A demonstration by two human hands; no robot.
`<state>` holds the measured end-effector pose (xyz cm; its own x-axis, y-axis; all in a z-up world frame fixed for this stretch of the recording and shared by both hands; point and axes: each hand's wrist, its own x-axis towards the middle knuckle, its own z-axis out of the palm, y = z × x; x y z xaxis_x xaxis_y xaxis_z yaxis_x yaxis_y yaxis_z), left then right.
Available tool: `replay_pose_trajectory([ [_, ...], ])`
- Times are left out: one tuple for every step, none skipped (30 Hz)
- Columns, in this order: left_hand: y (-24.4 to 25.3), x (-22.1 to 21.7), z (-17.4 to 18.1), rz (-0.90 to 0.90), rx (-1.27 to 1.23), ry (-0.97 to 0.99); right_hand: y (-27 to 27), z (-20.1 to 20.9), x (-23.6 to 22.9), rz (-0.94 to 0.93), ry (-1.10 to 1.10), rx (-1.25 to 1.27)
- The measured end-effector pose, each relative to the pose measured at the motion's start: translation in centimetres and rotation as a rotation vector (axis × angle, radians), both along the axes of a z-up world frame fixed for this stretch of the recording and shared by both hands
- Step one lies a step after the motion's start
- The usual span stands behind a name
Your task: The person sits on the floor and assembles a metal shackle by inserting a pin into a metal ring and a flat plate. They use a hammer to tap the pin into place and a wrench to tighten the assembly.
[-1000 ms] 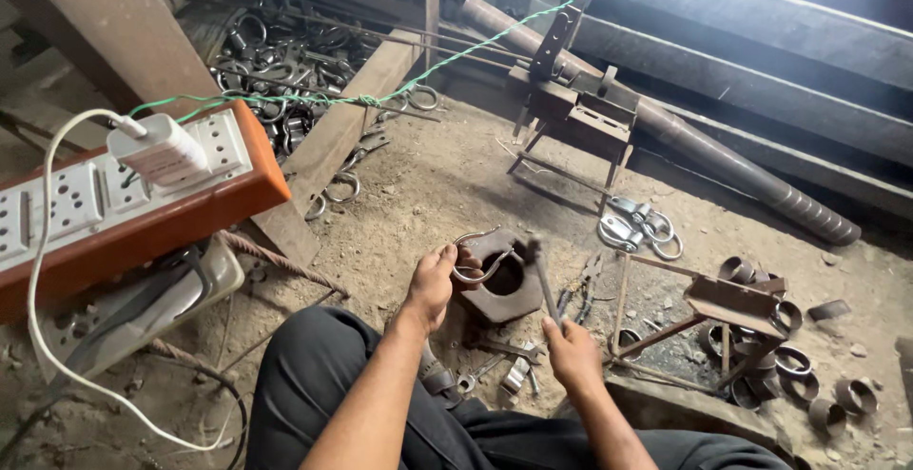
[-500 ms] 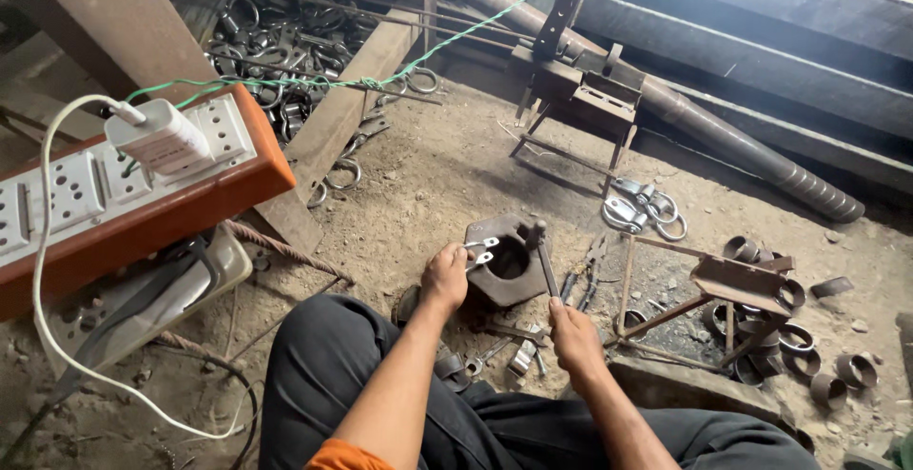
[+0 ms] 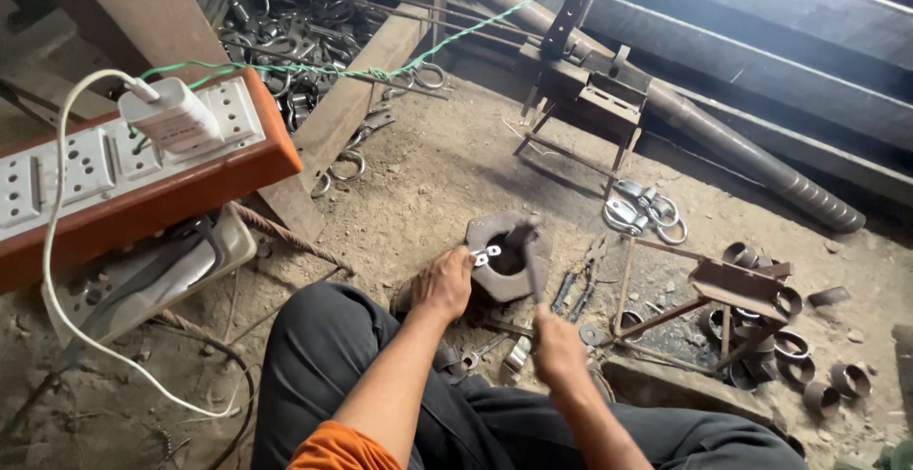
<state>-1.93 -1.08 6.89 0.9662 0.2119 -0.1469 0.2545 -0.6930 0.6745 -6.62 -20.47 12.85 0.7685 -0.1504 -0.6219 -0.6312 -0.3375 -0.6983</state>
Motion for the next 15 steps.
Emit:
replay_pose_trajectory([
  [0.0,0.1,0.2,0.001,-0.002,0.031,-0.9,0.9,0.1,-0.004,-0.140,0.070],
  [0.0,0.3,0.4,0.001,-0.003,0.062,-2.2,1.9,0.2,-0.007,-0.280,0.140],
  [0.3,0.1,0.5,0.006,-0.001,0.100,-3.6,2.8,0.7,0.004,-0.482,0.230],
  [0.4,0.1,0.5,0.005,-0.007,0.085,-4.8,3.3,1.1,0.014,-0.684,0.320],
  [0.4,0.3,0.5,0.003,-0.012,0.067,-5.1,3.1,1.2,-0.049,-0.797,0.364],
  [0.4,0.4,0.5,0.001,-0.016,0.049,-5.6,2.4,1.4,-0.113,-0.908,0.408],
  [0.4,0.6,0.5,0.004,-0.013,0.051,-6.2,1.3,1.6,-0.180,-1.023,0.452],
  [0.3,0.6,0.4,0.006,-0.009,0.053,-5.8,-0.7,2.1,-0.148,-1.132,0.424],
  [0.2,0.7,0.1,0.010,-0.006,0.055,-4.6,-3.3,2.7,-0.111,-1.240,0.395],
  [0.4,0.8,-0.1,0.030,0.010,0.082,-2.5,-6.2,2.2,0.095,-1.377,-0.155],
  [0.4,0.8,-0.4,0.044,0.024,0.112,-1.4,-8.3,1.2,0.299,-1.437,-0.724],
  [0.4,0.7,-0.6,0.058,0.039,0.141,-1.7,-9.3,0.2,0.151,-1.058,-0.383],
  [1.0,2.4,-0.5,0.073,0.028,0.087,-1.6,-9.4,0.5,0.026,-0.697,-0.041],
  [1.7,4.2,-0.4,0.086,0.017,0.033,-1.3,-9.1,1.6,-0.076,-0.319,0.293],
  [3.0,3.2,-0.9,0.101,0.028,0.024,-1.0,-8.7,2.4,-0.028,-0.385,0.297],
])
